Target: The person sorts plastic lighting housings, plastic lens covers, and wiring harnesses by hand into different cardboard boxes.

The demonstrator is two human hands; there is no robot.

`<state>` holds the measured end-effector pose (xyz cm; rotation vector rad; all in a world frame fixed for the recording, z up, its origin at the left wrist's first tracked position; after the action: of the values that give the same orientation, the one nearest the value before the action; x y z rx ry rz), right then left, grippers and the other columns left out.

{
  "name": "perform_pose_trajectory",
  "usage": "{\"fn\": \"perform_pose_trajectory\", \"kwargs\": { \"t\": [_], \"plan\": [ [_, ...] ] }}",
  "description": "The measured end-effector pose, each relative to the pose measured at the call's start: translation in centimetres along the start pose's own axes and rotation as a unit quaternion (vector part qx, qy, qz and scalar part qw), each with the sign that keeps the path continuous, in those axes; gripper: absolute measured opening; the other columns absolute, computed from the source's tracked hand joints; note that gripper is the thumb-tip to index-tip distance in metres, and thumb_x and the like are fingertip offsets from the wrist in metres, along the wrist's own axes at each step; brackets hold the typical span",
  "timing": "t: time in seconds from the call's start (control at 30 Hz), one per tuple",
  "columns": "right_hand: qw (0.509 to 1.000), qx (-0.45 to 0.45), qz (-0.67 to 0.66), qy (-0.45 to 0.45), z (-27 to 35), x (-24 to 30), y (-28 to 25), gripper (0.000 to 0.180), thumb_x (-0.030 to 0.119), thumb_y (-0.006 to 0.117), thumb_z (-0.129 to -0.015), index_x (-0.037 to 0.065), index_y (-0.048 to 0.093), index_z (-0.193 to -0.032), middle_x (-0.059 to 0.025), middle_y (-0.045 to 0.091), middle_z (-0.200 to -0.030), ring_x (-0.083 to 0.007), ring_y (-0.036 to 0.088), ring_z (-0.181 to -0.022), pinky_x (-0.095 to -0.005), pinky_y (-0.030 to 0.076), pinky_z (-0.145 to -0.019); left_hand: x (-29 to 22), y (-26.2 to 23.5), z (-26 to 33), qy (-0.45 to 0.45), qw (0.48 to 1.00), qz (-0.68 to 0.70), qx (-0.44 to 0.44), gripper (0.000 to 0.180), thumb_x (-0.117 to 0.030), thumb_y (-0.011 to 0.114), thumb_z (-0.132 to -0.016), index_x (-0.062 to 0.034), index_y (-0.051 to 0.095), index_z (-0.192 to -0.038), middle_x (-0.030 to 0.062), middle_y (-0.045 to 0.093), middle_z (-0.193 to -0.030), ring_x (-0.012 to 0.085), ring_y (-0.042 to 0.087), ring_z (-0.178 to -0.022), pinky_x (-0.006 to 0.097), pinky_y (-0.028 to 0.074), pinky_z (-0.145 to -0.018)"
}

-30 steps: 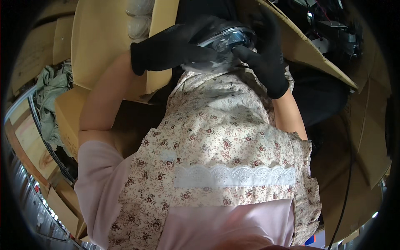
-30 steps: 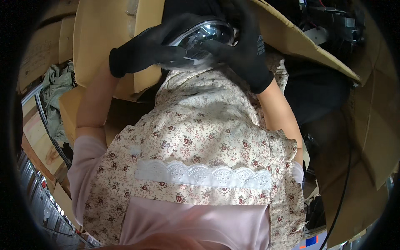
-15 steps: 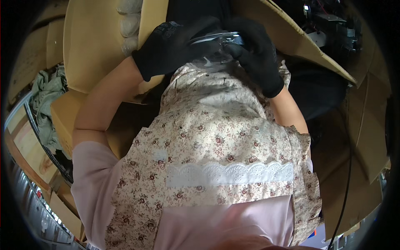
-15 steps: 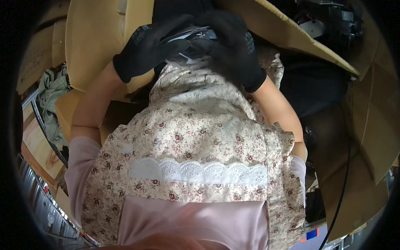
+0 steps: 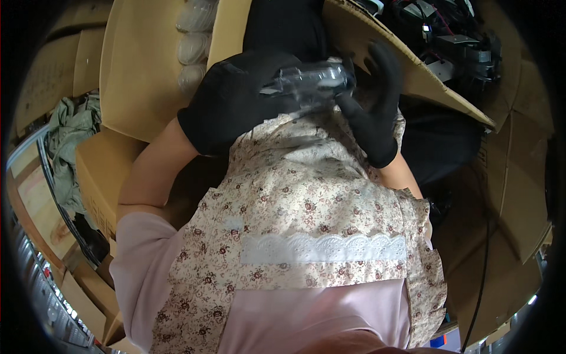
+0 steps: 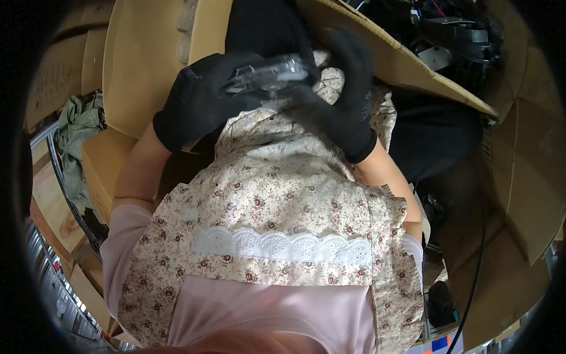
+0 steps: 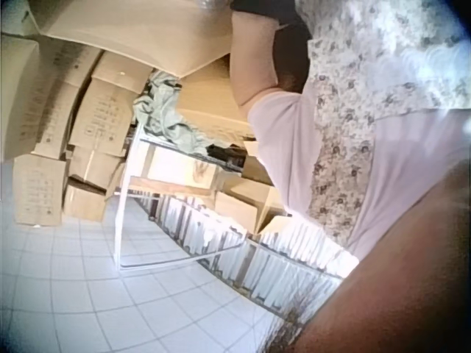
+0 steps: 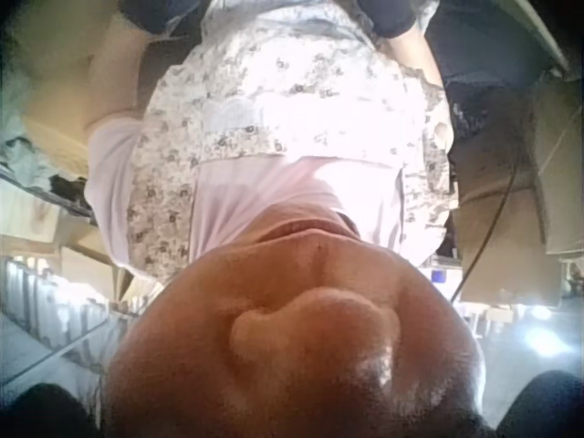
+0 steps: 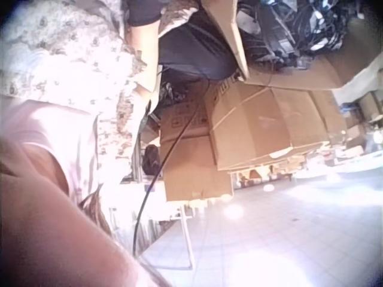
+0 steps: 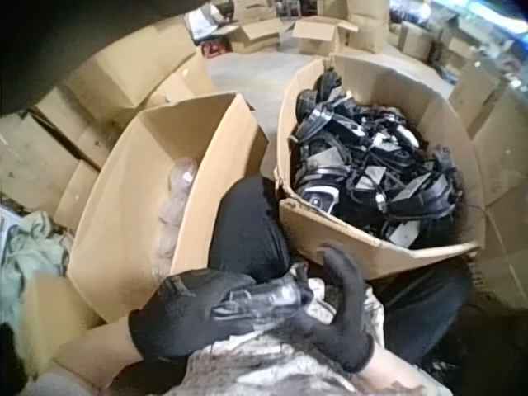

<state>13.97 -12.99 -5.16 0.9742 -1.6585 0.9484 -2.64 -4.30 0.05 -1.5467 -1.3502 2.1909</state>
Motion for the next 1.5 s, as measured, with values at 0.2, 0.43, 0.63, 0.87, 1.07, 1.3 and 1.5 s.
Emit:
{"fn": "perform_pose_trajectory", "kwargs": {
  "t": [0.2, 0.43, 0.63, 0.87, 1.07, 1.3, 1.5],
  "plan": [
    [0.974, 0.106, 0.111, -0.164, -0.6, 4.0, 3.0, 0.051, 0.023, 0.081, -0.069, 0.004, 0.061, -0.111, -0.0176, 0.052, -0.115, -0.0310, 0.059, -0.101, -0.0389, 0.051, -0.081, -1.0, -0.4, 0.2, 0.026, 0.995, -0.067, 0.072, 0.056, -0.029, 0.078, -0.077, -0.0046, 0.057, -0.123, 0.0161, 0.065, -0.108, 0.0289, 0.066, -0.093, 0.036, 0.052, -0.084],
    [0.989, 0.116, 0.011, -0.093, -0.2, 2.1, 3.7, 0.032, 0.017, 0.072, -0.080, 0.003, 0.063, -0.107, -0.0131, 0.055, -0.109, -0.0223, 0.060, -0.089, -0.0314, 0.049, -0.078, 2.0, 0.7, 0.8, -0.011, 0.987, 0.158, 0.043, 0.045, -0.012, 0.071, -0.080, -0.0018, 0.057, -0.121, 0.0107, 0.063, -0.103, 0.0285, 0.059, -0.108, 0.037, 0.046, -0.096],
    [0.949, 0.190, -0.167, 0.190, -0.1, -0.7, 4.4, 0.014, 0.009, 0.064, -0.089, 0.003, 0.067, -0.101, -0.0022, 0.060, -0.099, -0.0091, 0.057, -0.090, -0.0252, 0.046, -0.079, -0.7, 0.8, 2.8, 0.167, 0.972, -0.109, -0.124, 0.028, 0.002, 0.066, -0.074, -0.0017, 0.067, -0.101, 0.0111, 0.064, -0.105, 0.0259, 0.058, -0.103, 0.038, 0.046, -0.093],
    [0.945, 0.194, -0.146, 0.218, 1.9, -0.5, 4.8, 0.015, 0.011, 0.065, -0.088, 0.002, 0.067, -0.100, -0.0025, 0.061, -0.100, -0.0095, 0.057, -0.093, -0.0262, 0.046, -0.083, 0.4, 1.9, 4.0, 0.143, 0.979, 0.007, -0.147, 0.028, 0.007, 0.063, -0.071, 0.0010, 0.065, -0.098, 0.0126, 0.064, -0.100, 0.0282, 0.060, -0.096, 0.036, 0.049, -0.083],
    [0.972, 0.154, -0.081, 0.158, 1.8, -0.4, 3.9, 0.017, 0.014, 0.065, -0.089, 0.001, 0.067, -0.099, -0.0048, 0.065, -0.093, -0.0104, 0.060, -0.084, -0.0274, 0.048, -0.077, 1.3, 1.8, 3.6, 0.103, 0.981, 0.048, -0.156, 0.024, 0.006, 0.062, -0.071, 0.0025, 0.064, -0.094, 0.0119, 0.063, -0.098, 0.0252, 0.060, -0.091, 0.034, 0.050, -0.077],
    [0.951, 0.108, -0.148, 0.250, 2.3, -0.8, 3.5, 0.018, 0.014, 0.064, -0.091, -0.001, 0.067, -0.100, -0.0038, 0.066, -0.091, -0.0092, 0.060, -0.081, -0.0263, 0.049, -0.074, 1.8, 2.3, 0.5, -0.040, 0.981, 0.184, -0.037, 0.028, -0.007, 0.060, -0.082, -0.0001, 0.057, -0.110, 0.0136, 0.060, -0.110, 0.0281, 0.058, -0.102, 0.035, 0.046, -0.090],
    [0.968, 0.097, -0.118, 0.199, 2.3, -0.5, 3.9, 0.017, 0.015, 0.063, -0.090, 0.000, 0.068, -0.097, -0.0050, 0.067, -0.091, -0.0109, 0.061, -0.081, -0.0269, 0.048, -0.075, 0.6, 2.1, -0.8, 0.145, 0.979, 0.082, 0.120, 0.022, -0.011, 0.060, -0.087, -0.0008, 0.059, -0.106, 0.0166, 0.059, -0.105, 0.0318, 0.055, -0.104, 0.039, 0.042, -0.093]
  ]
}}
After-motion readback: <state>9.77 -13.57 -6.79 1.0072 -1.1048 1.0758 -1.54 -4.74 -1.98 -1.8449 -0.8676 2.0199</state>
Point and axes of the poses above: each hand's wrist, its own z-axis away from the middle knuckle, its own y-axis out of the palm, x = y × z, the point moved 8 cm from there along -z, towards the middle knuckle
